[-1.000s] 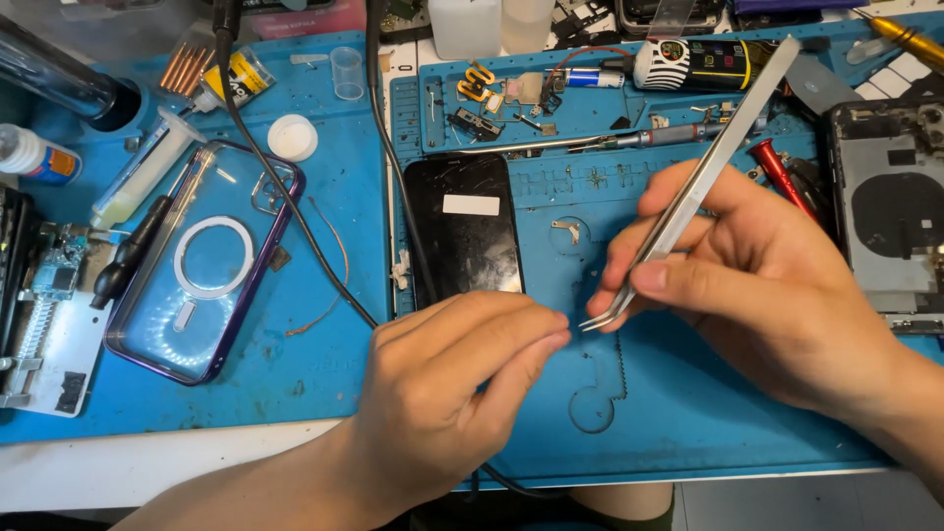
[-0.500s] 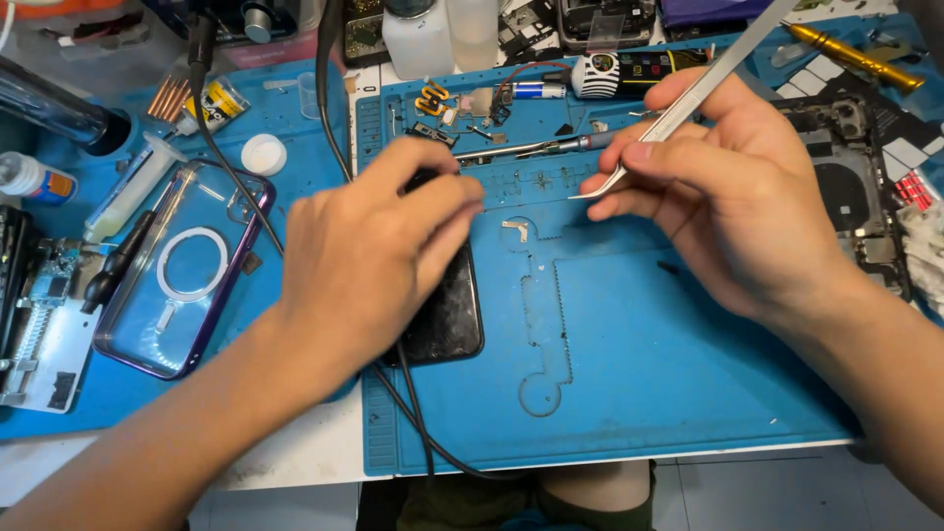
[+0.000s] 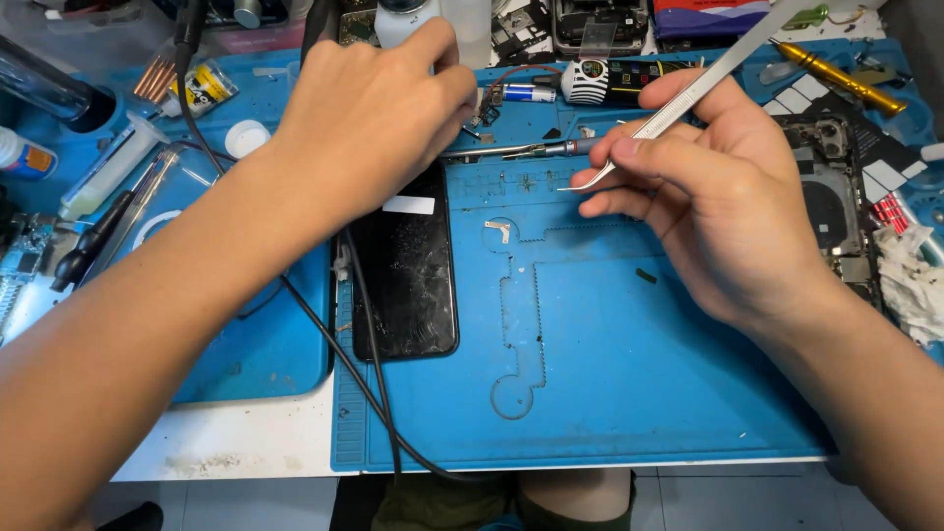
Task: Scraping and cleaning a small electronic circuit board from a mobile phone using tweezers on a repair mat.
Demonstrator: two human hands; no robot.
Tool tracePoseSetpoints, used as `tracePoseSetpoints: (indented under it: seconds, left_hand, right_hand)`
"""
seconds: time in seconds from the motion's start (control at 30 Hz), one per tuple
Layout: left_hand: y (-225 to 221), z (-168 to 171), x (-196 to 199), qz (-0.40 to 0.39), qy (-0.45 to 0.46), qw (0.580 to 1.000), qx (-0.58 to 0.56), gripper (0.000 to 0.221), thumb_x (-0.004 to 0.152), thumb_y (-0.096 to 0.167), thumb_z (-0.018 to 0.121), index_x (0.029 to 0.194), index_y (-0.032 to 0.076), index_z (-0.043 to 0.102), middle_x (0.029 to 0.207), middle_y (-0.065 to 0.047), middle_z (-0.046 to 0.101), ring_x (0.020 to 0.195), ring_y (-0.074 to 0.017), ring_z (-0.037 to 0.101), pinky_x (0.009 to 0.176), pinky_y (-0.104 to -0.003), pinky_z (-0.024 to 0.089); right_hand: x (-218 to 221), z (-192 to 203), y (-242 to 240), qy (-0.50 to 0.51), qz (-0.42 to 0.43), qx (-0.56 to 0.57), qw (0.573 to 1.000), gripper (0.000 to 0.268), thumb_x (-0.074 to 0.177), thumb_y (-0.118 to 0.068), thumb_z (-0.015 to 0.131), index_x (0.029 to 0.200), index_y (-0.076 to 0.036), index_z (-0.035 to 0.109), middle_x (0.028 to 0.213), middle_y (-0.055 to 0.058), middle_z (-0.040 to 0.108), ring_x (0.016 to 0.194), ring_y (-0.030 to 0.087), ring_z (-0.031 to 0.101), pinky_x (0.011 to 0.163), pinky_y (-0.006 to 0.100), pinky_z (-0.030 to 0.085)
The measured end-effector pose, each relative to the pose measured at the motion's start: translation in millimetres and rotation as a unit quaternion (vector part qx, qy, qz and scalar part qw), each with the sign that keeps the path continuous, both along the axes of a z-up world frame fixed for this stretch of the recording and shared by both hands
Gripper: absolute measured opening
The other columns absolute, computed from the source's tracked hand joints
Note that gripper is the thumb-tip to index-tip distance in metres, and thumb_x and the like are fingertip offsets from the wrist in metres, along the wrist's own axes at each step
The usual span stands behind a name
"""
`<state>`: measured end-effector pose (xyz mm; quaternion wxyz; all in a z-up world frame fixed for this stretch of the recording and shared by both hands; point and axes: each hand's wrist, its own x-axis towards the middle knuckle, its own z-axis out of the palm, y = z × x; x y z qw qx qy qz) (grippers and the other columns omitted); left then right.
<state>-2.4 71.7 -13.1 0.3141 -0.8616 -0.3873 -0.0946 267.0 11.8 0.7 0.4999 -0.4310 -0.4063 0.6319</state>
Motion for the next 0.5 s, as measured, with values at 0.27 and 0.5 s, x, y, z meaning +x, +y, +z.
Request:
tracePoseSetpoints:
  seconds: [0.27,0.5]
  left_hand:
    - [31.0,-11.8,12.8,-0.011,-0.026,0.998,-0.053,0.004,0.092,0.03,0.076,0.093,0.029,0.073,0.101,-0.001,0.059,0.051,-0.034,0.062,0.036,-0.046,0.042]
    - [39.2,-17.1,23.1,0.0,-0.004,0.995,-0.095,0.032,0.076,0.006,0.074,0.098,0.028,0.081,0.095,-0.008,0.057,0.053,-0.0381,0.063,0.035,-0.048,0.042]
  right_hand:
    - [-2.7,1.3,-0.9,-0.018,0.004,-0.003,1.0,0.034,0.089,0.001,0.066,0.118,-0.009,0.05,0.091,0.016,0.071,0.08,0.032,0.077,0.066,0.035,0.065]
    - [-3.6,2.1,-1.8,-0.028,-0.001,-0.008,1.0,0.033,0.089,0.0,0.066,0.116,-0.009,0.05,0.091,0.017,0.071,0.081,0.031,0.076,0.065,0.034,0.064]
